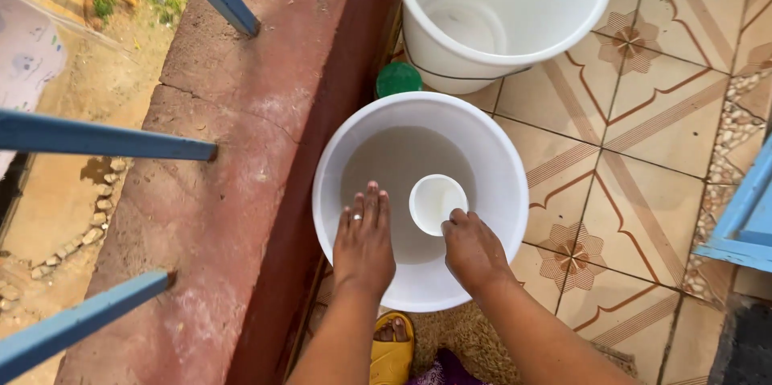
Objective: Washing a rug with a brush and water, then rolling it up.
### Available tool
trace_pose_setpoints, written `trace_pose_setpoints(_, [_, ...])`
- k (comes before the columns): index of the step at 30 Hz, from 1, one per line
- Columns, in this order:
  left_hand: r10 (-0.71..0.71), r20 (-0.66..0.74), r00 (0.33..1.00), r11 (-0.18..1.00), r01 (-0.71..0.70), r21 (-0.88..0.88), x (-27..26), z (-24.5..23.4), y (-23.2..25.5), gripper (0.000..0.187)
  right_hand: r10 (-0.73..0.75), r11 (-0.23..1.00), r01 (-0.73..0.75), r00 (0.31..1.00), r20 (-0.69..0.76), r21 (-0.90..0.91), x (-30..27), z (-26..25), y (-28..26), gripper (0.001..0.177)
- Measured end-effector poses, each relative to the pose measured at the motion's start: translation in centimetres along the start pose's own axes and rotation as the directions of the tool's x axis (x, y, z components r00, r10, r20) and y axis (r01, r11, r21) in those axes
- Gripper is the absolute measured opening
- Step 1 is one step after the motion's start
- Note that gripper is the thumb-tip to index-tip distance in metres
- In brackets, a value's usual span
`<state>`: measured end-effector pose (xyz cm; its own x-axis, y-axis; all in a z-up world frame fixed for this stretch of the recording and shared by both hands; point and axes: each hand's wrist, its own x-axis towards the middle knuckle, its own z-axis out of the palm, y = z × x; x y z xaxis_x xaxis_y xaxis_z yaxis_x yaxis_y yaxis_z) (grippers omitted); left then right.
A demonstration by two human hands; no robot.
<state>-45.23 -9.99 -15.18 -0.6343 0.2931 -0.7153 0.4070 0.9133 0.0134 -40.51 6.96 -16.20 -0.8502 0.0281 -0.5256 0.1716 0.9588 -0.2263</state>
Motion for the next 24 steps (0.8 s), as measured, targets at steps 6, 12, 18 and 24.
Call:
trace_pose_setpoints(6, [0.006,-0.275,0.962,0.999,0.004,0.036,6.3,-1.0,-4.2,0.081,0.031,1.000,-0.031,0.995,0.097,-0.003,5.6,2.4,-0.5,0.020])
trace_pose_setpoints(12, [-0.027,-0.372,0.928,0.984,-0.041,-0.174,15.0,-7.4,-3.1,0.089,0.003,1.000,-0.004,0.996,0.084,0.007,9.5,4.9,0.4,0.023])
trace_pose_setpoints(18, [-0.181,-0.296,0.938,0.832,-0.014,-0.554,17.6,-10.1,-1.0,0.035,-0.022,0.999,0.030,0.983,0.184,-0.044,12.3,9.0,3.1,0.019])
trace_pose_setpoints(24, [-0.304,-0.432,0.849,0.768,-0.050,-0.638,17.6,-8.9,-0.5,0.022,-0.006,0.998,0.031,0.934,0.358,-0.063,14.9,8.4,3.5,0.020])
